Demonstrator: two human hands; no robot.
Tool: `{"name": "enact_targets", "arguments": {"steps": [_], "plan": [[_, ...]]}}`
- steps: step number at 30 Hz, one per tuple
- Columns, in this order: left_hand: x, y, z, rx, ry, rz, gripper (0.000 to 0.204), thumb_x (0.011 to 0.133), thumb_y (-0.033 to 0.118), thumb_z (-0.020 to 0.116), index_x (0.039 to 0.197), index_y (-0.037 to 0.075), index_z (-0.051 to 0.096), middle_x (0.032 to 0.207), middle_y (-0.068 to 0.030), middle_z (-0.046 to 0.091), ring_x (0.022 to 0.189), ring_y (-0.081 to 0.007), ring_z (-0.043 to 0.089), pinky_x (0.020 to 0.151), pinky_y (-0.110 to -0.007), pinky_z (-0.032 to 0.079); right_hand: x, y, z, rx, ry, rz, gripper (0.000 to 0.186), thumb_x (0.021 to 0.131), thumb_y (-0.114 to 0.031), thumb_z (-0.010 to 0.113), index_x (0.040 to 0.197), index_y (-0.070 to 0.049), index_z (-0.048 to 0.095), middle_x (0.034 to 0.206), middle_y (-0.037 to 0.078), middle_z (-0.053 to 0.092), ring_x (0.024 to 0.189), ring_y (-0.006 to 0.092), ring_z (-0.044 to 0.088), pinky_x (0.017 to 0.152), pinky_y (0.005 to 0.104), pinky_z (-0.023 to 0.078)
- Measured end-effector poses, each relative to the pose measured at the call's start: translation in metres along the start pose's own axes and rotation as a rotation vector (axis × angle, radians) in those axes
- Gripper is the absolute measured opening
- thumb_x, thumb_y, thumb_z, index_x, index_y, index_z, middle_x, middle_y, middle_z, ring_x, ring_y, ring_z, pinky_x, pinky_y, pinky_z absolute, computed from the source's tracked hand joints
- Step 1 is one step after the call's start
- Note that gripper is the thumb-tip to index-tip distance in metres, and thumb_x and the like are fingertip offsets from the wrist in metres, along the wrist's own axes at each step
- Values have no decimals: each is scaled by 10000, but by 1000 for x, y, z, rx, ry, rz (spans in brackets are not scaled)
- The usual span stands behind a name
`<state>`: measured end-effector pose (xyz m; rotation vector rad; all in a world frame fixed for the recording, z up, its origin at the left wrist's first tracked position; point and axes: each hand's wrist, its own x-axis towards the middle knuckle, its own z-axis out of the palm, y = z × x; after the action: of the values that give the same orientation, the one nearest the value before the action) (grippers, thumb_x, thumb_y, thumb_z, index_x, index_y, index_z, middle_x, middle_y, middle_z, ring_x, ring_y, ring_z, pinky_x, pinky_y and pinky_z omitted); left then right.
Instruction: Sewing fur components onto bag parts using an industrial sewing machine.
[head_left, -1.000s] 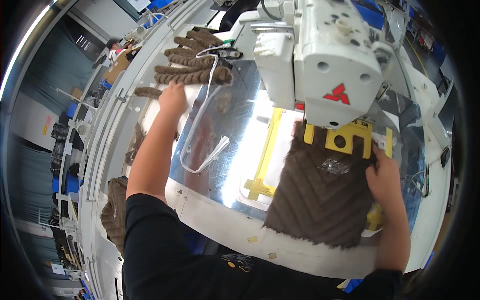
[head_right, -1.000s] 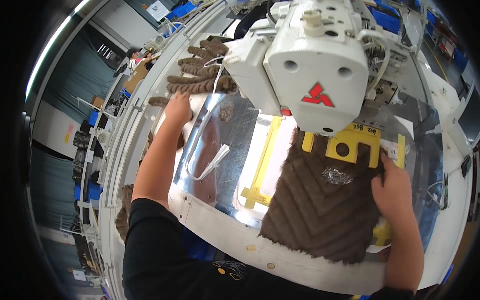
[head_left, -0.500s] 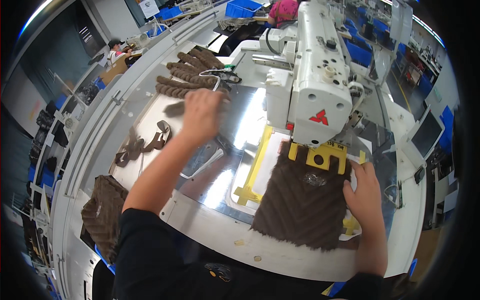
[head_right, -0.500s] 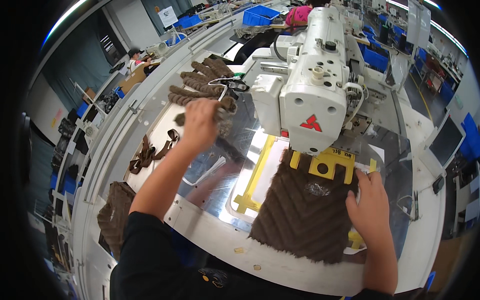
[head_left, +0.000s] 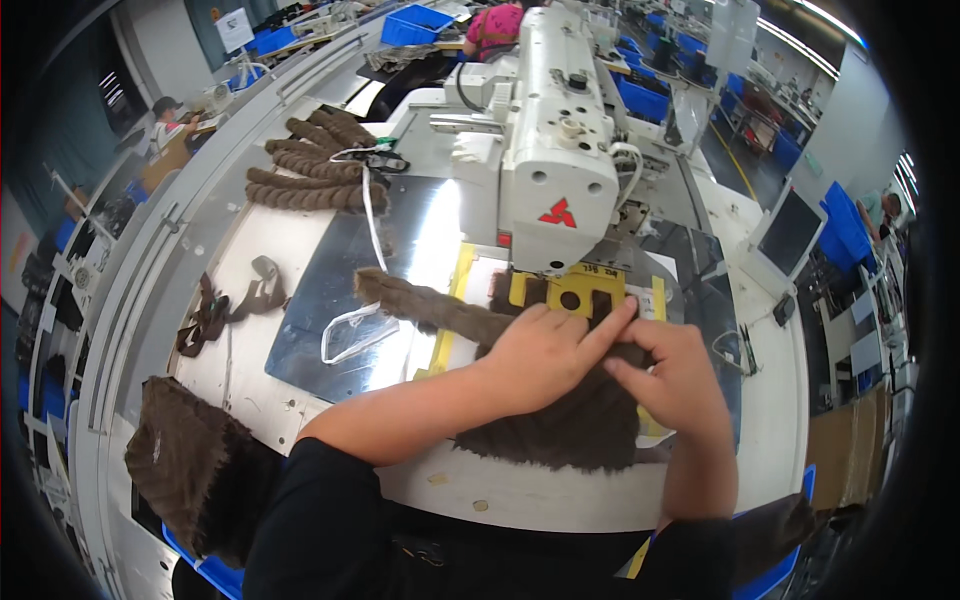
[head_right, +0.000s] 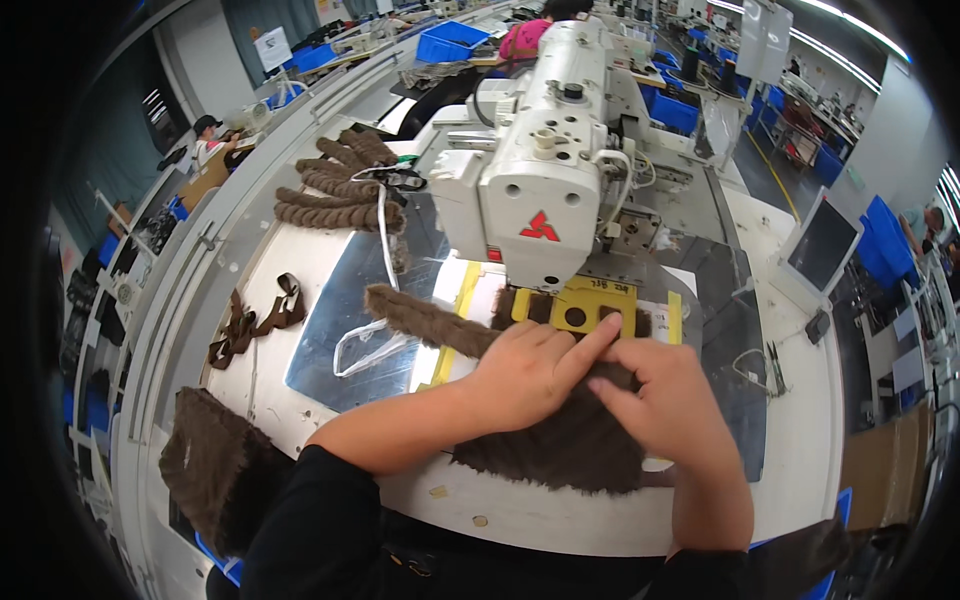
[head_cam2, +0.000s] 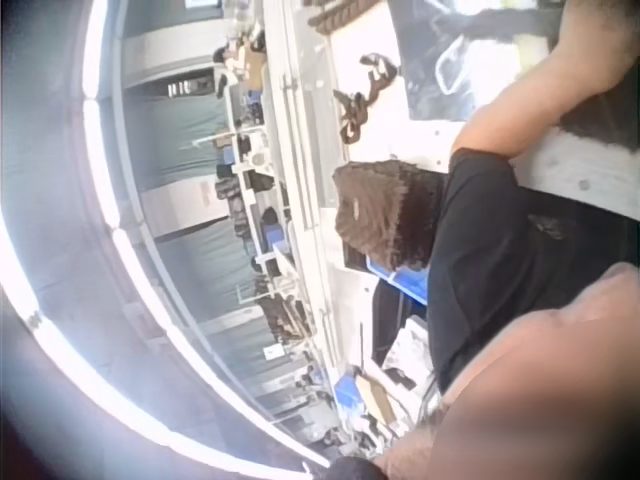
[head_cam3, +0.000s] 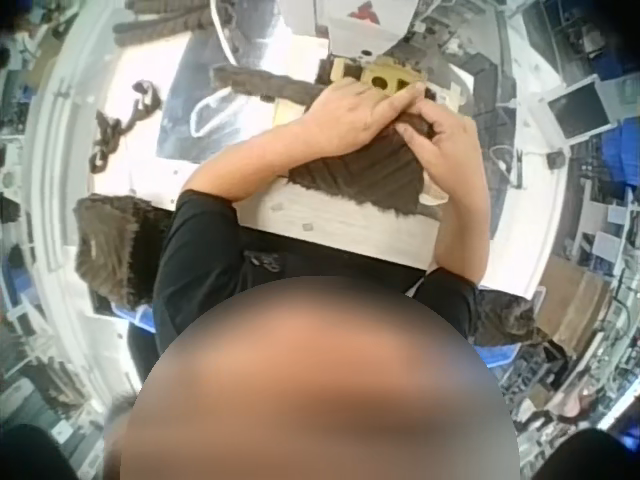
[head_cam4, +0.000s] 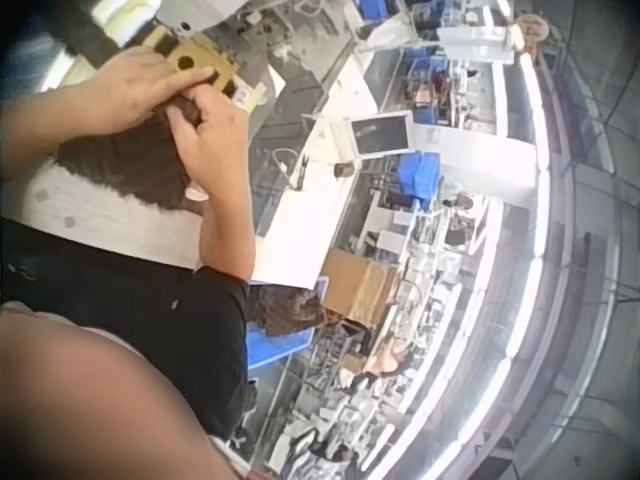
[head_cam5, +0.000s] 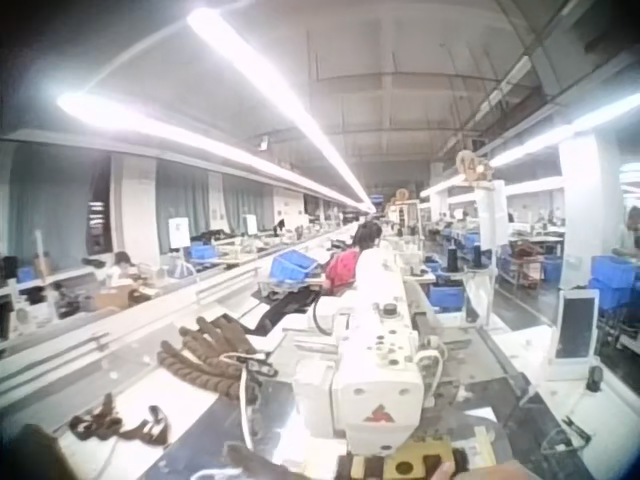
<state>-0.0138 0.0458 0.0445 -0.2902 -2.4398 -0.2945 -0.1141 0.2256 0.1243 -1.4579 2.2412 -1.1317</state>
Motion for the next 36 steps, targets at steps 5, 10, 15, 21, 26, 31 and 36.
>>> {"name": "enact_targets", "arguments": {"steps": [5, 10, 15, 21, 26, 31, 36], "plan": [[5, -43, -5, 84, -158, -165, 122, 796, 65, 593, 913, 58, 559, 771, -125, 650, 744, -352, 663, 697, -464, 503, -17, 27, -80, -234, 89, 210, 230, 760, -35, 697, 984, 13, 706, 775, 171, 682, 704, 293, 681, 676, 343, 504], [6, -49, -23, 195, -326, -239, 207, 726, 105, 718, 859, 51, 570, 787, -127, 654, 784, -334, 678, 681, -443, 526, -40, 66, -114, -698, 86, 344, 261, 745, -83, 678, 998, -23, 692, 985, 213, 700, 997, 419, 639, 870, 483, 510], [1, -28, -14, 180, -416, -197, 246, 711, 127, 751, 859, 56, 568, 776, -106, 635, 761, -300, 665, 668, -420, 521, 2, 60, -25, -492, -59, -249, 598, 817, -319, 796, 1265, 40, 628, 1175, 223, 695, 1092, 409, 658, 971, 460, 516], [7, -9, -26, 74, -375, -102, 350, 654, 148, 825, 897, 56, 589, 781, -85, 616, 732, -295, 640, 658, -423, 516, 18, 38, 24, -341, -391, 3, 299, 855, -196, 707, 1031, 19, 597, 962, 214, 675, 968, 430, 655, 841, 503, 526], [12, -23, -46, -333, -168, -315, 514, 664, 132, 920, 1087, 15, 652, 928, -84, 687, 855, -231, 693, 769, -369, 551, 7, 52, -14, -377, -166, -118, 239, 810, -72, 616, 1026, 27, 592, 950, 194, 675, 965, 407, 656, 829, 490, 528], [-1, -27, -49, -985, 94, -389, 579, 649, 120, 979, 1144, -7, 707, 1112, -86, 694, 1035, -184, 665, 906, -330, 524, 12, 42, -16, -292, -165, -140, 274, 795, -47, 618, 1056, 34, 594, 970, 190, 671, 969, 404, 650, 834, 486, 526], [-1, -21, -40, -810, 103, -283, 576, 615, 79, 964, 1130, -5, 721, 1114, -137, 709, 1023, -236, 681, 903, -327, 528, 7, 40, -1, -304, -110, -153, 270, 782, -27, 644, 1044, 28, 601, 966, 170, 671, 944, 387, 655, 820, 469, 532]]}}
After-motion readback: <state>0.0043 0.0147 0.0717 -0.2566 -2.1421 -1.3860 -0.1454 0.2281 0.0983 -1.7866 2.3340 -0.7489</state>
